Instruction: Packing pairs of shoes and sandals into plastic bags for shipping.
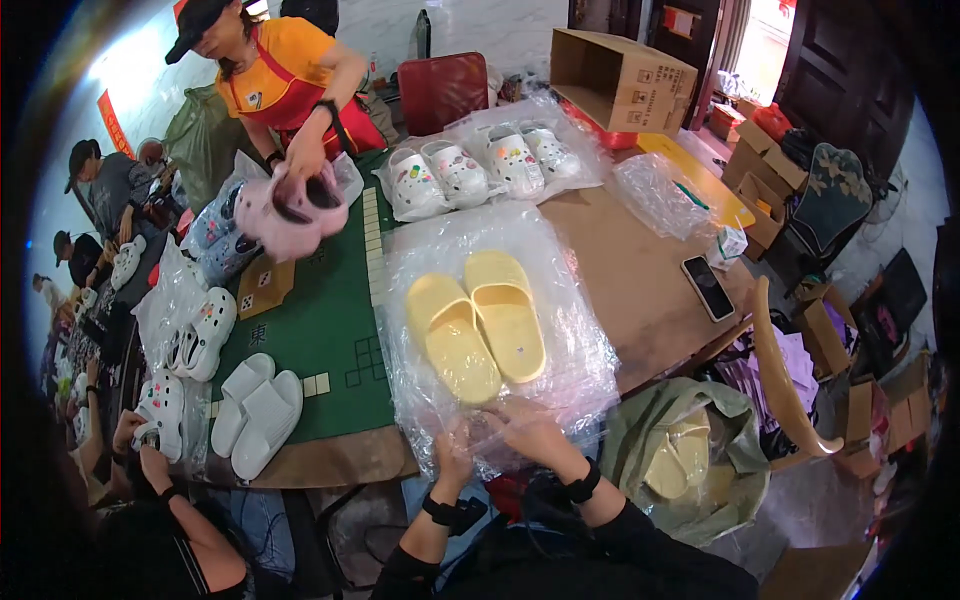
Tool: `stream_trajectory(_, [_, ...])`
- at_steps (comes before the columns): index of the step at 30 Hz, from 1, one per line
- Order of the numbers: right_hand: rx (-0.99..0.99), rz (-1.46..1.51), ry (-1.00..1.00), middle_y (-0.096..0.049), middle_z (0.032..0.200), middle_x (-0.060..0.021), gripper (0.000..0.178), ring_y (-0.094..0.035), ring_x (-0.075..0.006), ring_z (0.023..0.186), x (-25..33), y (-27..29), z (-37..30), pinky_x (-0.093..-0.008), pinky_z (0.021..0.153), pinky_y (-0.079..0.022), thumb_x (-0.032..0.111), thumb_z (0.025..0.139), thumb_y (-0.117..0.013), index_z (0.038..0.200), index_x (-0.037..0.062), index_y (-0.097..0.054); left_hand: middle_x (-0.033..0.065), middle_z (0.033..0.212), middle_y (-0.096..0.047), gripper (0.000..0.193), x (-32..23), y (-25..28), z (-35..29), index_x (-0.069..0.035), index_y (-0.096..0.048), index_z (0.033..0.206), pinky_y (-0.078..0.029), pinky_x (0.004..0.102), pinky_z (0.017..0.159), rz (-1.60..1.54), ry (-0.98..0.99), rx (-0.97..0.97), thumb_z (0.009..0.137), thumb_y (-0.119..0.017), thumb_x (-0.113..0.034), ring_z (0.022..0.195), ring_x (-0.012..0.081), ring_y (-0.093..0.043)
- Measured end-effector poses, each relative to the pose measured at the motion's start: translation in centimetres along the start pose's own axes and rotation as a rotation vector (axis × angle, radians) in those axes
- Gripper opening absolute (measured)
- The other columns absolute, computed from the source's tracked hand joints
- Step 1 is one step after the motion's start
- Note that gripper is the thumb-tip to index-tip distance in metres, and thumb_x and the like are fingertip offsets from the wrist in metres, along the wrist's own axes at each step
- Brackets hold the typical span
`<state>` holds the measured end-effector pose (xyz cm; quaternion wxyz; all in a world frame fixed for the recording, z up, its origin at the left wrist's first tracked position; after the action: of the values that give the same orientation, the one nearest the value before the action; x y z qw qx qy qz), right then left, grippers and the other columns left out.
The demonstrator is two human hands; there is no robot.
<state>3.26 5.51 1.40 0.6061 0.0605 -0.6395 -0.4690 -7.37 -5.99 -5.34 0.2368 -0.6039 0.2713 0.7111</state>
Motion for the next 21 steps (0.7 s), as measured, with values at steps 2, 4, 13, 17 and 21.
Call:
stream_trajectory(2, [-0.019, -0.068, 0.118, -0.061, 0.104, -0.0185, 0.032, -0.059, -0.0348, 0.098, 1.3, 0.5, 0.5, -0.0404, 0.082, -0.047, 0.028, 0.088, -0.056, 0.110, 0.0057, -0.060, -0.0007, 0.066, -0.049, 0.030, 0.6, 0.3, -0.3, -0.003, -0.059, 0.084, -0.042, 0.0296, 0.055, 0.060, -0.035, 0.027, 0.095, -0.046, -0.027, 0.062, 0.0124, -0.048])
stream_trajectory(4, [-0.034, -0.130, 0.099, -0.059, 0.106, -0.0195, 0.033, -0.057, -0.0360, 0.099, 0.3, -0.7, 0.7, -0.0410, 0.083, -0.047, 0.026, 0.087, -0.056, 0.114, 0.0053, -0.057, -0.0022, 0.067, -0.049, 0.029, 1.0, 0.0, -0.2, -0.003, -0.059, 0.082, -0.041, 0.0287, 0.055, -0.118, 0.123, 0.027, 0.094, -0.045, -0.026, 0.063, 0.0105, -0.047])
stream_trajectory(13, [-0.109, -0.199, 0.154, -0.056, 0.092, -0.0187, 0.029, -0.055, -0.0372, 0.087, 0.1, -1.3, 2.4, -0.0440, 0.079, -0.045, 0.017, 0.081, -0.058, 0.106, 0.0014, -0.056, 0.0031, 0.069, -0.058, 0.021, 2.9, 0.8, -0.4, 0.003, -0.062, 0.091, -0.042, 0.0285, 0.060, -0.084, 0.059, 0.084, 0.088, -0.051, -0.015, 0.065, 0.0135, -0.053])
stream_trajectory(17, [-0.206, -0.316, 0.114, -0.057, 0.091, -0.0185, 0.023, -0.055, -0.0360, 0.087, -0.5, 0.1, 1.6, -0.0436, 0.075, -0.046, 0.015, 0.079, -0.058, 0.095, -0.0006, -0.059, 0.0029, 0.071, -0.059, 0.024, 4.3, 0.7, -0.8, 0.003, -0.063, 0.099, -0.041, 0.0271, 0.060, -0.282, 0.114, 0.018, 0.087, -0.051, -0.014, 0.065, 0.0114, -0.052])
stream_trajectory(21, [-0.258, -0.202, 0.038, -0.059, 0.091, -0.0176, 0.021, -0.055, -0.0364, 0.088, -0.5, 1.9, 1.5, -0.0434, 0.076, -0.046, 0.015, 0.078, -0.059, 0.092, -0.0003, -0.061, 0.0025, 0.072, -0.059, 0.028, 2.0, 0.2, -0.6, 0.003, -0.062, 0.108, -0.041, 0.0246, 0.060, -0.284, 0.105, 0.001, 0.087, -0.051, -0.013, 0.065, 0.0096, -0.051])
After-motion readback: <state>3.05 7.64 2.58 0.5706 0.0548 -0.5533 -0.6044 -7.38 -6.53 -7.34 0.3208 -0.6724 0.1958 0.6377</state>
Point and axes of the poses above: each hand's wrist, its own z-axis towards the middle knuckle, its own y-axis out of the back of the hand, x = y × z, the point moved 1 cm from there along z, towards the middle knuckle
